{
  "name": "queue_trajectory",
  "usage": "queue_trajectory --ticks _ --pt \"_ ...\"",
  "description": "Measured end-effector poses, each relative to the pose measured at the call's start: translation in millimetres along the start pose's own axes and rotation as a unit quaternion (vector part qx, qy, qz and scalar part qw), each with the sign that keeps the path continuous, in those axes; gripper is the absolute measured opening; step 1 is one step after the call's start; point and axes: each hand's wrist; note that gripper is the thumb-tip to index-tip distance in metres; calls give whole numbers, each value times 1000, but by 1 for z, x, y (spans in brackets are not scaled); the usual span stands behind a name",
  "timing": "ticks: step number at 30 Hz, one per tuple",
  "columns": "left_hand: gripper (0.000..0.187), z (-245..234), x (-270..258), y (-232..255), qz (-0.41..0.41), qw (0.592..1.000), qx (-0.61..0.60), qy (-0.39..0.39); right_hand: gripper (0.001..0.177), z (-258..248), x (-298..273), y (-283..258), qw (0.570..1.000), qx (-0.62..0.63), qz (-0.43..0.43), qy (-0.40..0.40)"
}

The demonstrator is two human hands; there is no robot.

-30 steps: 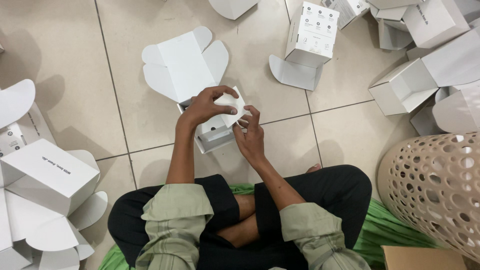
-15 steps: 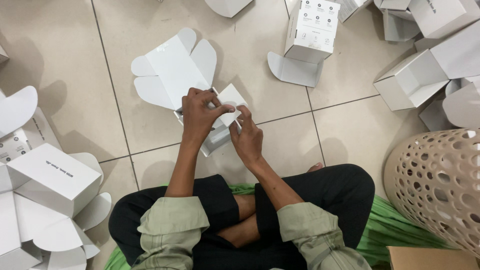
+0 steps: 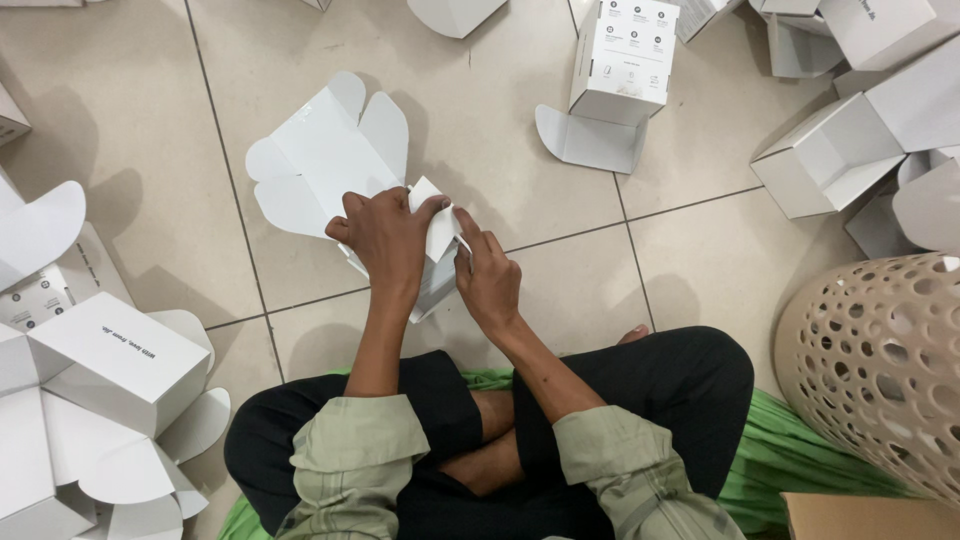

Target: The person packs small items into boxes while sitting on the floor, including placing leaflets and small electronic devices into white cardboard boxes, closing the lids, and placing finished boxes into a larger carton.

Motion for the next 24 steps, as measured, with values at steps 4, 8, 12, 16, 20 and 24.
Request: queue_trajectory --ticks 4,8,12,16,20,24 --pt "46 -8 0 13 0 988 143 -52 58 1 0 -2 999 -11 27 -26" --pt "42 -20 6 12 -16 946 307 -99 60 -1 -2 -1 1000 6 9 -25" --pt "39 -12 15 9 40 980 190 -48 58 -1 1 -5 999 9 11 -29" --pt "37 13 30 -2 -61 942 288 -160 59 -8 4 -10 999 15 -17 -48" --pt "45 28 42 -16 -87 907 357 -204 58 -13 10 -14 996 5 -18 -84" --pt "66 32 41 -20 -87 907 353 -213 59 -12 10 -15 996 -9 -34 -86"
Point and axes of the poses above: each hand's wrist, its own x-axis towards the middle knuckle, its own z-axis out of the palm, y = z × x, and after that the axes turned 1 degree about -z, right-handed
